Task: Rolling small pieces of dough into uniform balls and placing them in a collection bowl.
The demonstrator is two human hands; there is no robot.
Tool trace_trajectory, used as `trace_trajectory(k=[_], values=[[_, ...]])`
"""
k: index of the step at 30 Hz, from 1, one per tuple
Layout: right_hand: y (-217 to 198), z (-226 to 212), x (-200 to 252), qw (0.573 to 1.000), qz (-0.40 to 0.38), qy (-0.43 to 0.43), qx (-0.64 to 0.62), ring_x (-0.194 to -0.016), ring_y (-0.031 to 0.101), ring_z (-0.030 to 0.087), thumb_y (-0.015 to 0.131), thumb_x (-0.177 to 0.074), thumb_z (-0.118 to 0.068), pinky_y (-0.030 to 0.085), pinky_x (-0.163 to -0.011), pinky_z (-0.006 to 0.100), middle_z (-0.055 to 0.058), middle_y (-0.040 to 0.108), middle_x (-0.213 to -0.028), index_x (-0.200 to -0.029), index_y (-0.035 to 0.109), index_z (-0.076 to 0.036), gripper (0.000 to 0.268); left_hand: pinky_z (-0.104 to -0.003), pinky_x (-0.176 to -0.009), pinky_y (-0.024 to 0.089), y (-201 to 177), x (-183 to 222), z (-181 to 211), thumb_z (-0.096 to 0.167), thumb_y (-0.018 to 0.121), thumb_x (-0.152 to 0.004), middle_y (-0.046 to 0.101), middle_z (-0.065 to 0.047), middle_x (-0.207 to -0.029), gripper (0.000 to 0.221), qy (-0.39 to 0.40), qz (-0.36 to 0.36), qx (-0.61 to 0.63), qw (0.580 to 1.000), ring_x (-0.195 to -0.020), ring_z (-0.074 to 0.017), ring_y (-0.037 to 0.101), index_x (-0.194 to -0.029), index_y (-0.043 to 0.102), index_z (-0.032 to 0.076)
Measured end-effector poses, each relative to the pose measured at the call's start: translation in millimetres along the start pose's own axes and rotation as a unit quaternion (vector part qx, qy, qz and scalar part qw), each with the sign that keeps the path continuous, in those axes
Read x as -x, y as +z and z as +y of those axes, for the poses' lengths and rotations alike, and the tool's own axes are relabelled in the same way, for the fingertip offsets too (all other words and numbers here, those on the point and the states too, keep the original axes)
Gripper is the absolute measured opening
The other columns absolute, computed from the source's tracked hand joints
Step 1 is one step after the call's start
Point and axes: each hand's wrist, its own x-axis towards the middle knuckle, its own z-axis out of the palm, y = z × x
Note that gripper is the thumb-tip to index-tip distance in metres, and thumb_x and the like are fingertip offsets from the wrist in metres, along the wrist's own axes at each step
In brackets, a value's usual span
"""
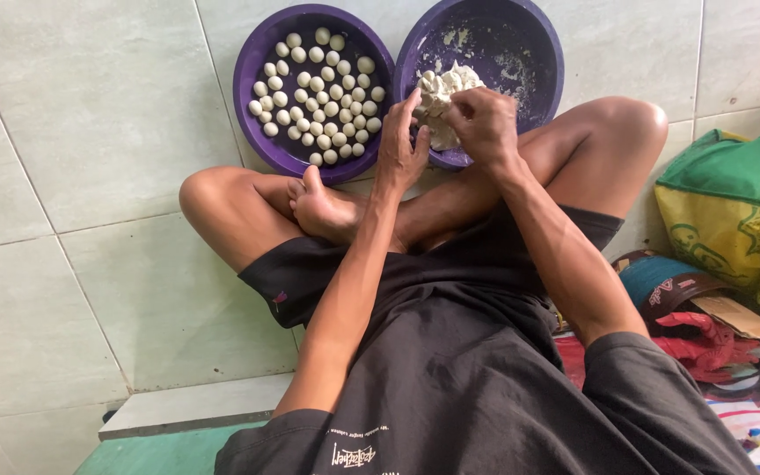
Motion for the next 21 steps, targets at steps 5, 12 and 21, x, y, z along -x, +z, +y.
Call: trace_trajectory(k=[5, 12, 21], values=[[-23.6, -12.8, 1.3, 0.966, 0.041, 0.16, -0.198, -0.076, 0.071, 0.011, 0.073, -0.1, -0.012, 0.061, -0.065, 0.021, 0.008, 0.078, -0.092, -0.105, 0.079, -0.003, 0.011, -0.029, -0.078, 0.056, 3.0, 4.6, -4.3, 0.015, 0.053, -0.101, 0.06, -0.008, -0.135, 0.056, -0.027, -0.006, 0.001, 1.0, -0.103, -0.0212, 0.06, -0.155, 0.038, 0.016], [2.0, 3.7, 16.7, 0.995, -0.073, 0.07, 0.022, -0.099, 0.056, 0.03, 0.08, -0.095, -0.016, 0.05, -0.077, 0.039, 0.02, 0.065, -0.113, -0.115, 0.073, -0.002, 0.025, -0.036, -0.099, 0.055, 3.3, 2.6, -4.0, 0.02, 0.049, -0.104, 0.06, -0.012, -0.134, 0.052, -0.006, 0.001, 0.004, 1.0, -0.115, -0.0256, 0.059, -0.154, 0.038, 0.012], [15.6, 17.5, 10.0, 0.993, -0.039, 0.03, 0.111, -0.061, 0.05, 0.023, 0.062, -0.097, -0.003, 0.045, -0.048, 0.038, 0.008, 0.058, -0.074, -0.077, 0.058, -0.002, 0.021, -0.036, -0.097, 0.054, 1.3, 2.6, -2.0, 0.025, 0.047, -0.105, 0.061, -0.012, -0.133, 0.051, -0.014, -0.001, 0.002, 1.0, -0.11, -0.0251, 0.061, -0.154, 0.038, 0.013]])
